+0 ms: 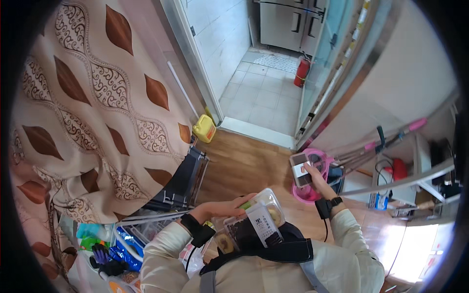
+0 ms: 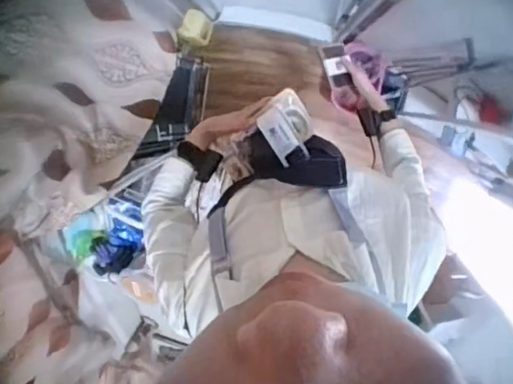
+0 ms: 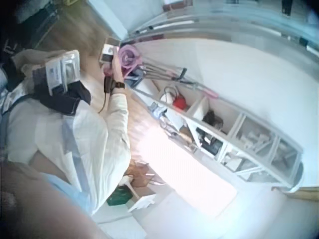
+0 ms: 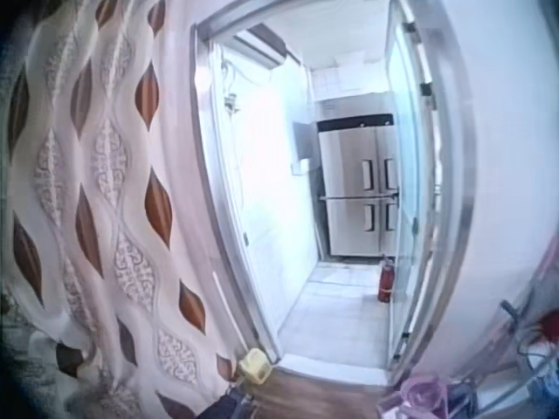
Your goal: The person retrieves containers of pastries from a low refrigerator and places them onto a counter, then retrieves two loaves of bread from a different refrigerator and places them onto a tray.
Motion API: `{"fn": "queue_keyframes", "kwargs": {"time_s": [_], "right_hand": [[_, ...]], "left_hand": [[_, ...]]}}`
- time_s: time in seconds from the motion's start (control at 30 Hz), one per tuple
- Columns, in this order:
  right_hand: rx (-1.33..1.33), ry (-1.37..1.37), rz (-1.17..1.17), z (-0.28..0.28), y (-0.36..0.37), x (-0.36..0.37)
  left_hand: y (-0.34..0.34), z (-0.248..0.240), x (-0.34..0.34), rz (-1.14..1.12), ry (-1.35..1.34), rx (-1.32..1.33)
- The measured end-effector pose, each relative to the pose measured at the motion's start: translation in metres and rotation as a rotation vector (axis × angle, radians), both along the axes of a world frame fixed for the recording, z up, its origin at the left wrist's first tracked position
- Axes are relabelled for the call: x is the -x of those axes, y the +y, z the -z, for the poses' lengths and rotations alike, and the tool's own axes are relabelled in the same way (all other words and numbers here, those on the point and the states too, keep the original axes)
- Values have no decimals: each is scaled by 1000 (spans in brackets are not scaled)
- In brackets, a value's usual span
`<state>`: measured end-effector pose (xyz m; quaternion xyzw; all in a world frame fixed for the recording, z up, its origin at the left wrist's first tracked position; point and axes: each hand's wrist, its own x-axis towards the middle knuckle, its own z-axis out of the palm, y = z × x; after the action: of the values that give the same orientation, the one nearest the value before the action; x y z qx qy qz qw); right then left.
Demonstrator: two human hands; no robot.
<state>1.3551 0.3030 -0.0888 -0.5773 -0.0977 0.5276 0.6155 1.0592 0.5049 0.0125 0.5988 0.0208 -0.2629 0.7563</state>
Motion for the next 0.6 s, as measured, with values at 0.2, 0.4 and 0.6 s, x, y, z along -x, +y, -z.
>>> {"fn": "queue_keyframes", "kwargs": {"time_s": [0.2,0.4,0.6], "right_hand": [[16,-80,-115,4,129,-85],[82,14,115,-6,200,-174],[-54,51,364,2,246,-250]], "left_hand": [[118,13,-101,60,-8,-29],[251,-14,-240,169,-140,-87],[359,-9,-350,308,-79,-40]]}}
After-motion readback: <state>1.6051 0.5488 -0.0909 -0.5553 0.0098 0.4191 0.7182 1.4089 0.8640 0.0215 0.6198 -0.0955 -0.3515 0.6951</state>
